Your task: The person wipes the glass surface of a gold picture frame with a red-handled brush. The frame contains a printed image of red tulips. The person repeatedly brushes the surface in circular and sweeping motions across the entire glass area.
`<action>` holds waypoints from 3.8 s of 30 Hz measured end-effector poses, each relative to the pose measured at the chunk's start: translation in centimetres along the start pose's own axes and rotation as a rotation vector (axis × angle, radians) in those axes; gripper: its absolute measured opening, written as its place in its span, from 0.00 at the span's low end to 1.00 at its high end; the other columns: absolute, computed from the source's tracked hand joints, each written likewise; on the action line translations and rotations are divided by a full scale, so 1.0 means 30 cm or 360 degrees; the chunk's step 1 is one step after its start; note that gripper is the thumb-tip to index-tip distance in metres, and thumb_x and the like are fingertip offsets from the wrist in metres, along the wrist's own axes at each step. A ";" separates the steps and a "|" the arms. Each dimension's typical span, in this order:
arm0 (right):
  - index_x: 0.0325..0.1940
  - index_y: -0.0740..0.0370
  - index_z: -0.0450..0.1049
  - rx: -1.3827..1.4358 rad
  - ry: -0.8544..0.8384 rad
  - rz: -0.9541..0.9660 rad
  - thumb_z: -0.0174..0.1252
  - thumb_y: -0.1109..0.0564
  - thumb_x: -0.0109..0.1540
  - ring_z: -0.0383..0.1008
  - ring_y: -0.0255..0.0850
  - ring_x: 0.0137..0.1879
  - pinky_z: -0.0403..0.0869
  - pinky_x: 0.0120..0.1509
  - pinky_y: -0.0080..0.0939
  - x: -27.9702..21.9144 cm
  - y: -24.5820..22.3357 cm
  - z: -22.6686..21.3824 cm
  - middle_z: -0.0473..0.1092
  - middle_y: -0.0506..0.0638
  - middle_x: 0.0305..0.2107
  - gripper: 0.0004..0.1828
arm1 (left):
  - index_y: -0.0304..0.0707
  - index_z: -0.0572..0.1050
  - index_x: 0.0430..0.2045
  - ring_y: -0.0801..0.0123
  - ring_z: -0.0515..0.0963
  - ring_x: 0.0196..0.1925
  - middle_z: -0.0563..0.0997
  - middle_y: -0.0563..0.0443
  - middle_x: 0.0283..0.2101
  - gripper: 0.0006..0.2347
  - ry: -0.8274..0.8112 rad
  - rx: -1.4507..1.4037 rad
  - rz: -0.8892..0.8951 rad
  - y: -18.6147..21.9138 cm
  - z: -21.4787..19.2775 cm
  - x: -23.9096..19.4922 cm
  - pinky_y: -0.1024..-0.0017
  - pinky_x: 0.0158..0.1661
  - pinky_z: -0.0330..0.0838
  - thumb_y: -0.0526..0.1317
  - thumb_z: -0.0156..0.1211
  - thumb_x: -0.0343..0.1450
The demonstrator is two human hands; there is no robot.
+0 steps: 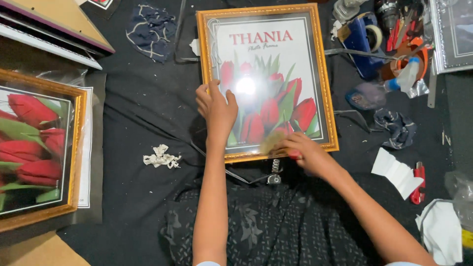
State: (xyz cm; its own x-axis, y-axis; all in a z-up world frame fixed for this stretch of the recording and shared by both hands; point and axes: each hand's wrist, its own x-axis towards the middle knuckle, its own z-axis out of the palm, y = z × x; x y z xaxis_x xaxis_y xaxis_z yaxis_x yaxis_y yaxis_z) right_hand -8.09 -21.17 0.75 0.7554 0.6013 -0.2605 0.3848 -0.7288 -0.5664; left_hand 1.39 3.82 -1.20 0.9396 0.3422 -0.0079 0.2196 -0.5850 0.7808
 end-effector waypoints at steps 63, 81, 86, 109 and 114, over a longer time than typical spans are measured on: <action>0.54 0.62 0.80 0.0807 0.0333 0.1068 0.60 0.50 0.62 0.79 0.62 0.52 0.71 0.62 0.62 -0.111 0.073 -0.179 0.78 0.69 0.43 0.20 | 0.45 0.48 0.75 0.33 0.34 0.78 0.42 0.27 0.76 0.41 -0.0934 0.0855 0.0102 0.003 0.058 -0.092 0.22 0.64 0.33 0.50 0.66 0.69; 0.44 0.62 0.82 0.0390 0.0991 0.1461 0.61 0.45 0.62 0.78 0.65 0.50 0.73 0.56 0.60 -0.156 0.214 -0.176 0.78 0.65 0.37 0.18 | 0.44 0.51 0.75 0.31 0.35 0.77 0.43 0.26 0.76 0.39 -0.0900 0.0886 0.0086 0.025 0.057 -0.094 0.19 0.62 0.34 0.47 0.66 0.69; 0.46 0.52 0.82 0.0486 0.1415 0.1155 0.61 0.53 0.65 0.77 0.61 0.51 0.74 0.55 0.59 -0.104 0.278 -0.116 0.78 0.62 0.40 0.08 | 0.43 0.51 0.75 0.30 0.35 0.77 0.44 0.25 0.76 0.40 -0.0901 0.0909 0.0108 0.022 0.065 -0.095 0.18 0.61 0.36 0.50 0.67 0.68; 0.38 0.48 0.76 0.0131 0.1003 0.0894 0.55 0.36 0.69 0.79 0.58 0.43 0.75 0.51 0.64 0.001 0.145 -0.044 0.77 0.51 0.28 0.17 | 0.43 0.51 0.74 0.29 0.36 0.77 0.45 0.23 0.75 0.41 -0.0877 0.0934 0.0124 0.024 0.069 -0.098 0.16 0.59 0.36 0.53 0.67 0.67; 0.43 0.55 0.81 0.0854 0.0645 0.0513 0.58 0.45 0.66 0.80 0.61 0.49 0.75 0.55 0.62 0.072 -0.067 0.011 0.80 0.61 0.35 0.14 | 0.41 0.51 0.74 0.27 0.36 0.76 0.44 0.21 0.75 0.41 -0.0876 0.0902 0.0142 0.042 0.053 -0.112 0.16 0.59 0.36 0.51 0.68 0.67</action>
State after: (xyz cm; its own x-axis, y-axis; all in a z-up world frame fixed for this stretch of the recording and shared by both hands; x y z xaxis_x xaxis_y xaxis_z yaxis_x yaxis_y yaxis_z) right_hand -7.42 -18.30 1.07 0.9632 0.1413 -0.2286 -0.1225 -0.5260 -0.8416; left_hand -1.08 0.76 -1.17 0.9222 -0.0497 -0.3835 0.0984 -0.9289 0.3571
